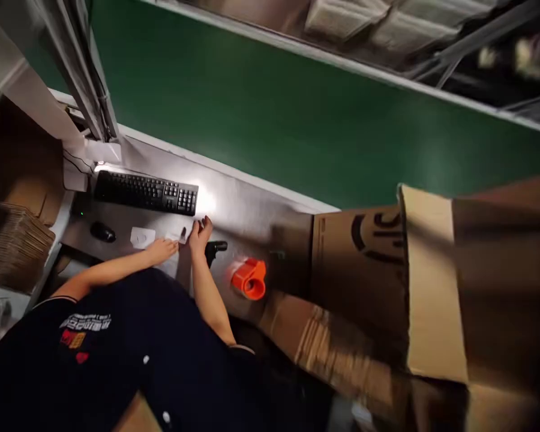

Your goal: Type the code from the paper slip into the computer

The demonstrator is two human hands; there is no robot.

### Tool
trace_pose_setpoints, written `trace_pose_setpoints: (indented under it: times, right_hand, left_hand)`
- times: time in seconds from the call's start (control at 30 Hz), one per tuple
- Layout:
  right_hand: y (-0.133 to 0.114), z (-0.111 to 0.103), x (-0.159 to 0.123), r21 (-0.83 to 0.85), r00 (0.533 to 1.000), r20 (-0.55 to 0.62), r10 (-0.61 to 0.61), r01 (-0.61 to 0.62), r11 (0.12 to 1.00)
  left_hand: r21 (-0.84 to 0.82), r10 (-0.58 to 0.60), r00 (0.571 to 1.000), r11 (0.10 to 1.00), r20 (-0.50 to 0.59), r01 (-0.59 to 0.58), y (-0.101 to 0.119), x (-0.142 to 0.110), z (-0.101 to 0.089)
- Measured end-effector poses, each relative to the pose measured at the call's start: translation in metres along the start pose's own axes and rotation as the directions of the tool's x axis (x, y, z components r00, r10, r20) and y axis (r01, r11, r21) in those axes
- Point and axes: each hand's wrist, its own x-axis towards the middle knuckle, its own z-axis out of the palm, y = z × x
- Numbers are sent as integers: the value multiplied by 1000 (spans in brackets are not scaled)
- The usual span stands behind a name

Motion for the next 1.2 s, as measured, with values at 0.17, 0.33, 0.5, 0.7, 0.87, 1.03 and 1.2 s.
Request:
trace_pose_setpoints:
  times: [0.17,0.33,0.5,0.7,0.87,1.03,1.2]
  right_hand:
    - [64,4,-54,-39,990,138,-7,13,999]
    - [69,2,-106,-289,941,328,-84,185,939]
    - [58,8,-102,-358,938,345,-13,145,923]
    - [42,9,-92,-466,923,383,45,151,872]
    - [43,9,-97,-504,931,358,68,132,853]
    - [51,9,-84,-423,946,323,-21,164,891]
    - [31,26,-10,-364,951,209,-228,292,885]
  left_hand:
    - [-75,64,989,996,131,-54,8,-3,32]
    - [-72,61,989,996,138,-51,0,-2,22]
    - [-52,68,984,997,164,-61,5,-2,16]
    - [-48,71,979,997,190,-63,4,-2,9]
    - [-64,65,978,997,199,-54,4,-3,12]
    - [-86,56,987,995,150,-44,5,-2,23]
    - [-70,55,994,996,94,-48,7,-2,32]
